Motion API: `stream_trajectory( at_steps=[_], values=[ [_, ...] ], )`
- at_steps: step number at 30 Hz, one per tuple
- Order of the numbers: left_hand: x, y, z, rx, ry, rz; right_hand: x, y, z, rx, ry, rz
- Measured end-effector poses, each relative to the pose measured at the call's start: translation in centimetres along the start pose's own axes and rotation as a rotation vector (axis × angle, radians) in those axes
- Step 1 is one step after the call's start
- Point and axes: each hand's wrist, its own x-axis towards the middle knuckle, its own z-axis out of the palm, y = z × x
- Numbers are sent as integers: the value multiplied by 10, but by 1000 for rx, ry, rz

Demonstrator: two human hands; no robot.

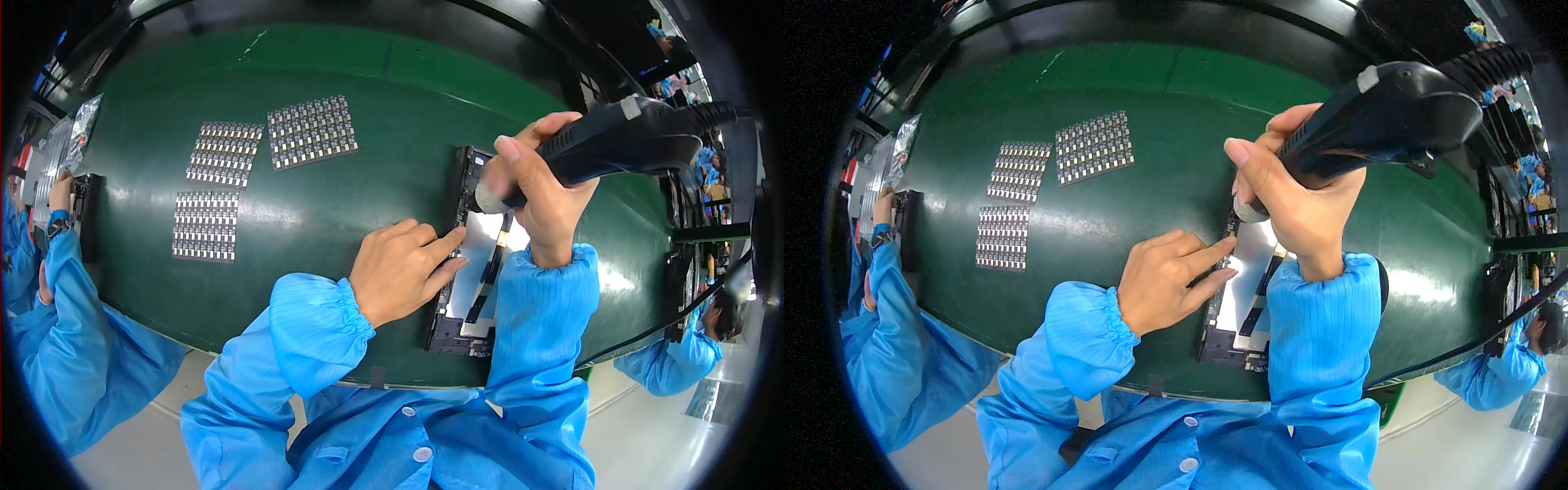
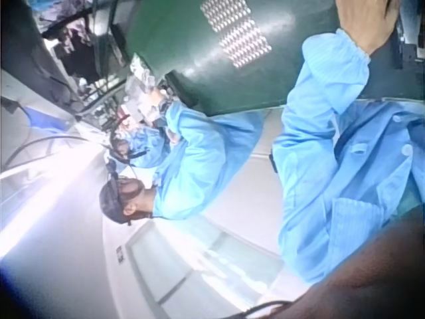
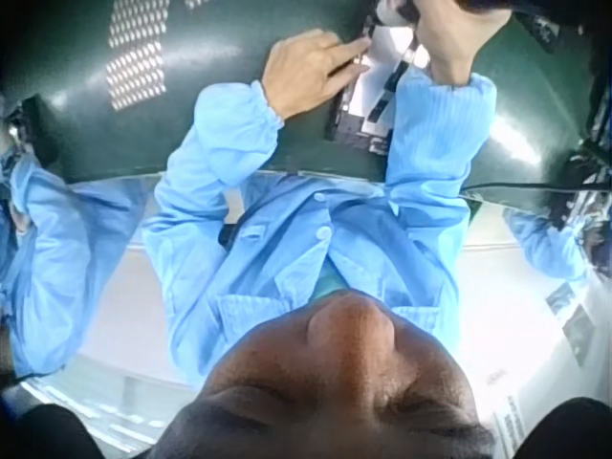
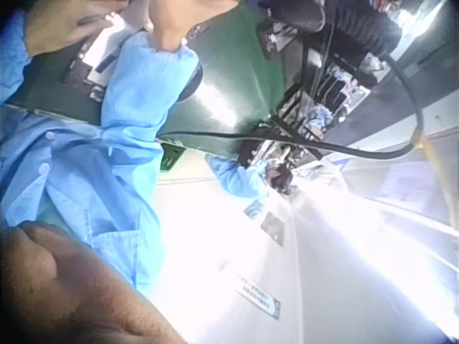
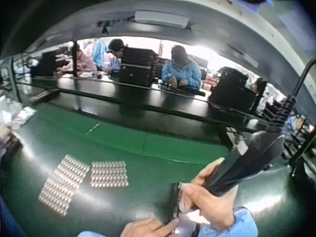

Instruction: Assembling electronic components into a tablet-like device housing using an electric screwdriver on an assembly line.

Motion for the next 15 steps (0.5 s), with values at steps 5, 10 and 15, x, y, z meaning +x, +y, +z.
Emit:
stream_trajectory(
  at_steps=[5,10,15],
  values=[
    [0,0,1,-13,0,-3,0,-1,2,-23,-15,-19],
    [2,-1,-1,-1,2,-1,2,2,4,-58,-41,-24],
    [2,-1,1,4,7,8,1,2,3,-52,-60,-19]
  ],
)
